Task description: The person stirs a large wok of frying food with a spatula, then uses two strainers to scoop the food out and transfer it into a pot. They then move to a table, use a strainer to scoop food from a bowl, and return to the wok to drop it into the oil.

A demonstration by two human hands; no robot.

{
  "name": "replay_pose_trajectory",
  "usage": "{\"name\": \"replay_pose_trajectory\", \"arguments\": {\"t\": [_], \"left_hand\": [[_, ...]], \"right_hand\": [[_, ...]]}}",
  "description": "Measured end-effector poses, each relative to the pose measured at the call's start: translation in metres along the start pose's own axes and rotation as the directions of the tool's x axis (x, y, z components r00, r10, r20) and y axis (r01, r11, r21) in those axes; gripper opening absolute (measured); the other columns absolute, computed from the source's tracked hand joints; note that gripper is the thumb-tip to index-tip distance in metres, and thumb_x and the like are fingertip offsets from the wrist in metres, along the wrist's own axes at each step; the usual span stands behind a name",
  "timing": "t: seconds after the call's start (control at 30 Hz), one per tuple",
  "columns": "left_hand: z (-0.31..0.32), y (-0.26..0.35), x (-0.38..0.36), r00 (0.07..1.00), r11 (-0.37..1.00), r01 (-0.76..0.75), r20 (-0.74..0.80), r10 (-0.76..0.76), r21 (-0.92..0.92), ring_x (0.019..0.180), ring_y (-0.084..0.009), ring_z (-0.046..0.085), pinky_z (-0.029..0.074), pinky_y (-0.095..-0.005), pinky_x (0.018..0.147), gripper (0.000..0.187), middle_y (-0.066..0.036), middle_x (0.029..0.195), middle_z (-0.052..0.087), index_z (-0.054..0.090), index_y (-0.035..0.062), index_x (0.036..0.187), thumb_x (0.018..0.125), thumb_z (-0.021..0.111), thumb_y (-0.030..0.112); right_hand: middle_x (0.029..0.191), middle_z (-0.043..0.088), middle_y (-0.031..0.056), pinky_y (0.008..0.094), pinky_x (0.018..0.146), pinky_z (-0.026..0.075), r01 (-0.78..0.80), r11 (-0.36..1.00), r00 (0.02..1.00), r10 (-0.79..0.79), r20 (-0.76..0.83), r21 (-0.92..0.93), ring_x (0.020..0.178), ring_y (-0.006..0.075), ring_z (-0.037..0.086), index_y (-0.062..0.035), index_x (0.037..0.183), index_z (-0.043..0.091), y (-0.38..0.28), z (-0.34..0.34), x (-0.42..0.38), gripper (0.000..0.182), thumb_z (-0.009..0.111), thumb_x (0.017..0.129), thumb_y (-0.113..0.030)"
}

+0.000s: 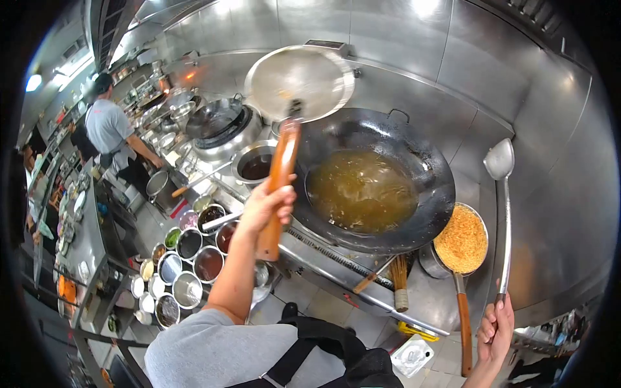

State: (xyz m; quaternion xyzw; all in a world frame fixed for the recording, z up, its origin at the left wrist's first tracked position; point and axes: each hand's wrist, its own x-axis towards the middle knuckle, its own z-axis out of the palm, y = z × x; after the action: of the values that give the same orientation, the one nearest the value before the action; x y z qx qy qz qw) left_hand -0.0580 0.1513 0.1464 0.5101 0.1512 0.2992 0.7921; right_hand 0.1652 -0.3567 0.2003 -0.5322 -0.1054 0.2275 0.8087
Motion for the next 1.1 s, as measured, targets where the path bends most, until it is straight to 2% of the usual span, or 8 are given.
{"name": "replay_pose_trajectory", "arguments": {"t": [0.2,0.43,0.6,0.77,0.87,0.97,1.03,1.1], "left_hand": [[-0.192,0.006,-0.002,0.966,0.955,0.102,-0.258,-0.029,0.277,0.056,-0.0137,0.057,0.052,-0.0302,0.05,0.032,-0.005,0.076,0.057,0.052,-0.0012,0.122,0.095,0.068,0.008],[-0.368,-0.03,0.05,0.908,0.917,0.395,-0.172,-0.381,0.051,0.062,-0.0082,0.054,0.047,-0.0251,0.053,0.03,-0.001,0.083,0.059,0.058,0.0004,0.125,0.101,0.064,0.018],[-0.415,-0.024,0.032,0.818,0.844,0.522,-0.204,-0.537,-0.125,0.072,-0.0113,0.062,0.057,-0.0256,0.065,0.032,-0.005,0.095,0.066,0.06,0.0002,0.124,0.102,0.062,0.023],[-0.461,-0.004,-0.032,0.821,0.808,0.57,-0.163,-0.548,0.151,0.083,-0.0183,0.07,0.062,-0.0334,0.068,0.036,-0.009,0.097,0.07,0.059,0.0026,0.127,0.097,0.069,0.019],[-0.469,0.005,-0.077,0.823,0.699,0.568,-0.286,-0.491,0.435,0.084,-0.0167,0.07,0.062,-0.0317,0.064,0.043,-0.008,0.101,0.07,0.056,0.0018,0.131,0.094,0.072,0.018],[-0.462,-0.002,-0.115,0.828,0.706,0.454,-0.551,-0.108,0.544,0.082,-0.0138,0.067,0.059,-0.0289,0.062,0.054,-0.007,0.104,0.068,0.053,-0.0006,0.136,0.09,0.076,0.013],[-0.466,-0.017,-0.135,0.8,0.71,0.377,-0.596,0.073,0.594,0.082,-0.0119,0.065,0.056,-0.0264,0.064,0.056,-0.005,0.105,0.065,0.053,-0.0015,0.138,0.089,0.076,0.009],[-0.492,-0.036,-0.161,0.761,0.663,0.255,-0.569,0.312,0.704,0.086,-0.0111,0.064,0.052,-0.0239,0.068,0.055,-0.005,0.108,0.064,0.053,-0.0027,0.138,0.088,0.076,0.006]], "right_hand": [[0.069,0.039,-0.0029,0.0155,0.034,0.028,-0.116,0.993,0.987,0.118,0.113,-0.023,0.043,0.0013,0.037,-0.0067,0.152,0.037,0.057,0.107,0.001,0.053,0.054,0.103,-0.011],[0.075,0.049,0.0021,0.0211,0.037,0.033,-0.32,0.939,0.851,0.342,0.399,-0.123,0.046,0.0059,0.042,-0.0101,0.154,0.038,0.141,0.256,0.017,0.064,0.064,0.095,-0.006],[0.078,0.054,0.0037,0.0246,0.041,0.037,-0.45,0.841,0.709,0.54,0.452,-0.299,0.05,0.0073,0.045,-0.011,0.154,0.039,0.222,0.319,0.013,0.063,0.063,0.097,-0.003],[0.077,0.05,-0.0008,0.0234,0.046,0.037,-0.517,0.734,0.594,0.678,0.433,-0.441,0.053,0.0066,0.044,-0.0094,0.157,0.036,0.298,0.299,0.013,0.064,0.063,0.098,-0.004],[0.077,0.049,-0.001,0.0241,0.046,0.038,-0.489,0.743,0.657,0.659,0.367,-0.457,0.053,0.0069,0.045,-0.0087,0.157,0.036,0.348,0.275,0.016,0.064,0.062,0.098,-0.003],[0.074,0.052,0.0038,0.0309,0.05,0.047,-0.159,0.753,0.776,0.495,0.39,-0.639,0.057,0.0132,0.054,-0.005,0.155,0.035,0.403,0.258,0.041,0.068,0.066,0.095,-0.009],[0.087,0.064,0.014,0.0384,0.069,0.055,0.391,0.551,0.853,0.084,0.515,-0.737,0.077,0.0271,0.067,-0.0041,0.153,0.037,0.493,0.227,0.073,0.069,0.069,0.093,-0.018],[0.107,0.069,0.0218,0.0444,0.088,0.053,0.333,0.517,0.894,0.093,0.439,-0.788,0.1,0.0376,0.068,-0.0049,0.153,0.037,0.53,0.233,0.092,0.07,0.067,0.092,-0.022]]}}
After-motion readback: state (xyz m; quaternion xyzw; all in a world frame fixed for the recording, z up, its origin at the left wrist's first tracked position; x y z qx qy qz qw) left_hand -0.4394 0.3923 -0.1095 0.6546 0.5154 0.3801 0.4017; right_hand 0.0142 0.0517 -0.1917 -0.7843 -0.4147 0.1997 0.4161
